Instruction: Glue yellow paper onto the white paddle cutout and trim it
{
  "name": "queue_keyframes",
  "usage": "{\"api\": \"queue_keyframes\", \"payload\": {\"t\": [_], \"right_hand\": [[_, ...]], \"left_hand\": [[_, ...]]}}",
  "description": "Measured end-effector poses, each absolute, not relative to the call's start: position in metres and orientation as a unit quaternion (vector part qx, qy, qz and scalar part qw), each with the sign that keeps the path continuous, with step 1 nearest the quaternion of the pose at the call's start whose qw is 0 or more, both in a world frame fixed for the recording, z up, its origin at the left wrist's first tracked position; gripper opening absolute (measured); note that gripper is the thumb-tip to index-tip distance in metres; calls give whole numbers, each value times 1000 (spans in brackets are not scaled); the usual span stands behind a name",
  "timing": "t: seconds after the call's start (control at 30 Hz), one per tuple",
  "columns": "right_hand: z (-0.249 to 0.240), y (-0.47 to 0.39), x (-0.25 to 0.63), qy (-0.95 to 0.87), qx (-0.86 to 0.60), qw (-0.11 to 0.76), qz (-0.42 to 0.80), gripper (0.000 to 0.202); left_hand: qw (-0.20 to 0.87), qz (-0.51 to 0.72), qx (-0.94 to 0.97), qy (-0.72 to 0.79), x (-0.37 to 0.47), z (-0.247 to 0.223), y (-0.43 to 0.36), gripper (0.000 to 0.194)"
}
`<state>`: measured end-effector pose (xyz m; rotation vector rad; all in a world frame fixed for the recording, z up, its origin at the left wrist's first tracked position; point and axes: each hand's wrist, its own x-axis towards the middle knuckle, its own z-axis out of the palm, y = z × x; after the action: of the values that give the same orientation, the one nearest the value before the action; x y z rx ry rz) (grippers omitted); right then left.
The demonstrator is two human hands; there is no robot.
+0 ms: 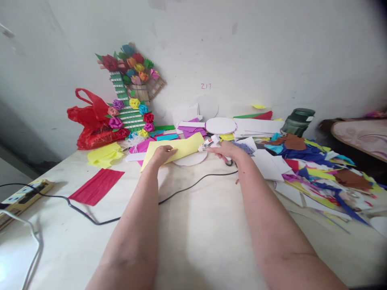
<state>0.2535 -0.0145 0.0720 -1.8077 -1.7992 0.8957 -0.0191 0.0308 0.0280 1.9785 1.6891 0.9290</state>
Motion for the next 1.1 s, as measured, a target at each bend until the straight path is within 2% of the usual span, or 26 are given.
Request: {"api": "queue_keyframes", "payload": {"t": [0.17, 0.4, 0.67, 0.9, 1.1], "right_hand": [[64, -14, 262, -647, -508, 358, 441, 41], [66, -9, 250, -612, -351, 502, 500, 30], [61, -1, 246, -574, -330, 531, 529, 29], [62, 3, 237, -553, -347, 547, 524, 22], [56, 10, 225, -450, -374, 569, 578, 16]], "left_hand": [[183, 308, 716, 599, -19, 31, 29, 35], [195, 242, 764, 565, -20, 37, 24, 41], [224, 181, 770, 569, -13, 54, 23, 60], [167, 112, 806, 556, -10, 42, 30, 56], [129, 34, 846, 517, 6, 43, 24, 54]]}}
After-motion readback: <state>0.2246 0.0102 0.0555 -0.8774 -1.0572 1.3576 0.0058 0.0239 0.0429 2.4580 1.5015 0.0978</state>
